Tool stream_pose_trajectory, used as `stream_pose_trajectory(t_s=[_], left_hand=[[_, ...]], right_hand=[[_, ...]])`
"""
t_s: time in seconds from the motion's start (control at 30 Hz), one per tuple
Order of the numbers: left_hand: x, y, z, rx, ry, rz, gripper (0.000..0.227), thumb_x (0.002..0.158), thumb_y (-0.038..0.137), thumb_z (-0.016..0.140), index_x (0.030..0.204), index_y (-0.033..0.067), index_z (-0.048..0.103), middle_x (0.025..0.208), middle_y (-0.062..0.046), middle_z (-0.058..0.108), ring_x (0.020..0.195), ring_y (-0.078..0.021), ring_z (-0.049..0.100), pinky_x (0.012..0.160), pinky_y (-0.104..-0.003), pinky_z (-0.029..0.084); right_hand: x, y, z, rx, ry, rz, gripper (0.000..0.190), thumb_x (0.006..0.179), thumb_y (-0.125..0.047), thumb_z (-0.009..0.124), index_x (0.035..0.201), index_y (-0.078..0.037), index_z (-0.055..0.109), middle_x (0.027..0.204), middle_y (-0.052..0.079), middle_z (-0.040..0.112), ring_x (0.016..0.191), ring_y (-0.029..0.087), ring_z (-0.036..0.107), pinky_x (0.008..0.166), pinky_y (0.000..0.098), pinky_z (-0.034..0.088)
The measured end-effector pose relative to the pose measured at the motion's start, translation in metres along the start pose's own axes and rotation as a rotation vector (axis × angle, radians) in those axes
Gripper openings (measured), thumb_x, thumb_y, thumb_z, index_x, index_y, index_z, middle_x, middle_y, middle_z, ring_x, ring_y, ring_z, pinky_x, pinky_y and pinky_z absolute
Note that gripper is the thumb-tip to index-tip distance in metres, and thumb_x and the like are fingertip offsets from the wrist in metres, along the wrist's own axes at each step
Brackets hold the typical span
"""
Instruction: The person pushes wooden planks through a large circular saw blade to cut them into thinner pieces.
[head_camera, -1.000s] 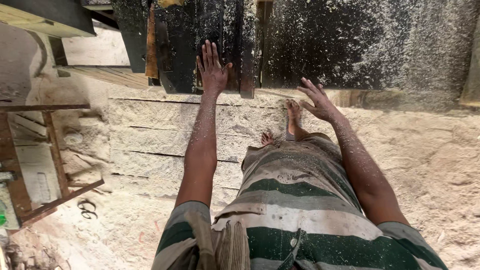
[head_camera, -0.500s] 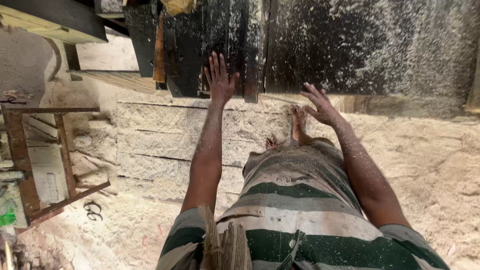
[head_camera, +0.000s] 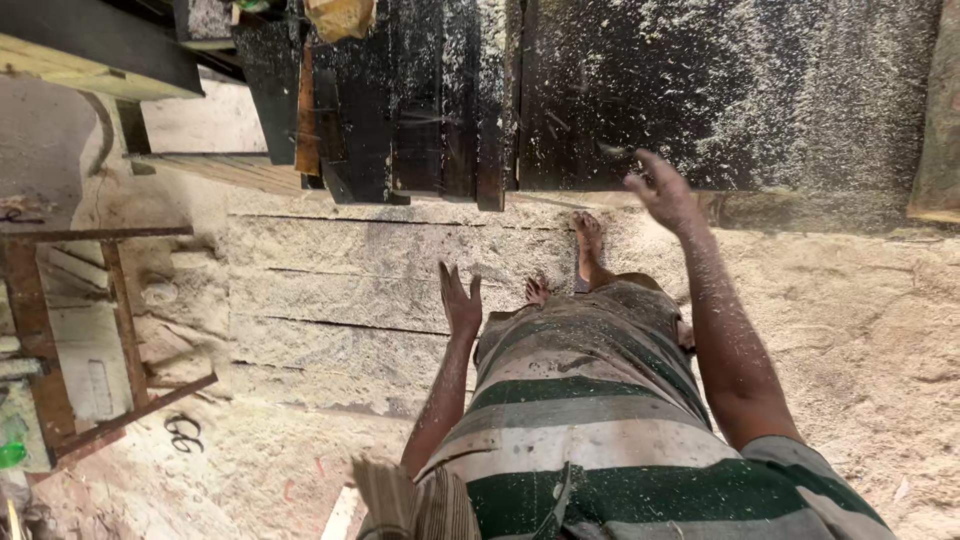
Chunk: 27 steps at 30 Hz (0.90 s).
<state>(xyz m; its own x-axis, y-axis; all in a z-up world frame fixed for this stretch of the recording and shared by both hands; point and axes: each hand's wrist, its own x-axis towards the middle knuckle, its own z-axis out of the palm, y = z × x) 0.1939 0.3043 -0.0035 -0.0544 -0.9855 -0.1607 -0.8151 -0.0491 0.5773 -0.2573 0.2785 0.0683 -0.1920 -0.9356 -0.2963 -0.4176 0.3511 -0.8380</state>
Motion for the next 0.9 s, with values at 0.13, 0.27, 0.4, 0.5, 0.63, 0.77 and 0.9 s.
stream_pose_trajectory(t_s=[0.13,0.27,0.4,0.5,0.63,0.77,0.9], left_hand=[[-0.051,-0.062,0.005,0.066,-0.37,-0.255,0.092,0.105,0.068,0.048,0.146,-0.0138,0.046,0.161,-0.034,0.033,0.156,-0.045,0.026,0.129,-0.048,0.024],[-0.102,-0.088,-0.026,0.013,-0.427,-0.404,0.089,0.098,0.07,0.041,0.142,-0.0048,0.059,0.147,-0.031,0.056,0.141,-0.0442,0.051,0.121,-0.047,0.039],[-0.118,-0.096,-0.048,0.081,-0.455,-0.541,0.094,0.099,0.074,0.032,0.145,-0.0059,0.054,0.138,-0.034,0.06,0.13,-0.0447,0.059,0.112,-0.049,0.046],[-0.12,-0.106,-0.052,0.123,-0.4,-0.504,0.095,0.099,0.076,0.032,0.14,-0.0058,0.057,0.131,-0.034,0.064,0.125,-0.0455,0.062,0.109,-0.051,0.048],[-0.101,-0.132,-0.037,0.09,-0.324,-0.319,0.081,0.1,0.069,0.043,0.128,-0.0034,0.067,0.128,-0.031,0.066,0.124,-0.0463,0.06,0.107,-0.052,0.046],[-0.077,-0.111,-0.008,-0.118,-0.387,-0.273,0.059,0.1,0.052,0.058,0.115,-0.0034,0.071,0.109,-0.026,0.075,0.106,-0.0393,0.072,0.093,-0.046,0.055],[-0.042,-0.045,0.044,-0.471,-0.504,0.056,0.041,0.104,0.034,0.061,0.127,0.0019,0.07,0.116,-0.014,0.076,0.106,-0.0258,0.072,0.093,-0.038,0.056]], right_hand=[[0.007,-0.002,-0.026,0.038,0.111,-0.103,0.062,0.105,-0.026,0.062,0.158,-0.002,0.04,0.162,0.025,0.042,0.147,0.036,0.046,0.117,0.047,0.046],[0.016,0.008,-0.033,0.022,0.283,-0.026,0.079,0.108,-0.053,0.055,0.163,0.0,0.033,0.164,0.028,0.041,0.15,0.039,0.046,0.123,0.0494,0.044],[0.026,0.039,-0.002,-0.204,0.438,0.07,0.108,0.112,-0.073,0.055,0.168,0.005,0.005,0.172,0.035,0.012,0.16,0.05,0.019,0.127,0.0635,0.028],[0.009,0.062,0.072,-0.369,0.46,0.226,0.126,0.097,-0.082,0.061,0.16,0.002,-0.01,0.167,0.041,-0.008,0.151,0.053,0.008,0.119,0.069,0.026],[-0.076,0.083,0.14,-0.579,0.313,0.171,0.097,0.106,-0.067,0.048,0.168,-0.012,-0.005,0.149,0.041,0.029,0.126,0.049,0.048,0.089,0.0592,0.055],[-0.113,0.074,0.154,-0.019,0.311,0.04,0.107,0.105,-0.07,0.053,0.169,-0.003,0.0,0.103,0.023,0.072,0.058,0.02,0.063,0.048,0.0346,0.055],[-0.134,0.063,0.176,-0.083,0.3,0.308,0.097,0.107,-0.07,0.048,0.169,-0.001,0.022,0.077,0.016,0.068,0.054,0.02,0.057,0.05,0.0395,0.048]])
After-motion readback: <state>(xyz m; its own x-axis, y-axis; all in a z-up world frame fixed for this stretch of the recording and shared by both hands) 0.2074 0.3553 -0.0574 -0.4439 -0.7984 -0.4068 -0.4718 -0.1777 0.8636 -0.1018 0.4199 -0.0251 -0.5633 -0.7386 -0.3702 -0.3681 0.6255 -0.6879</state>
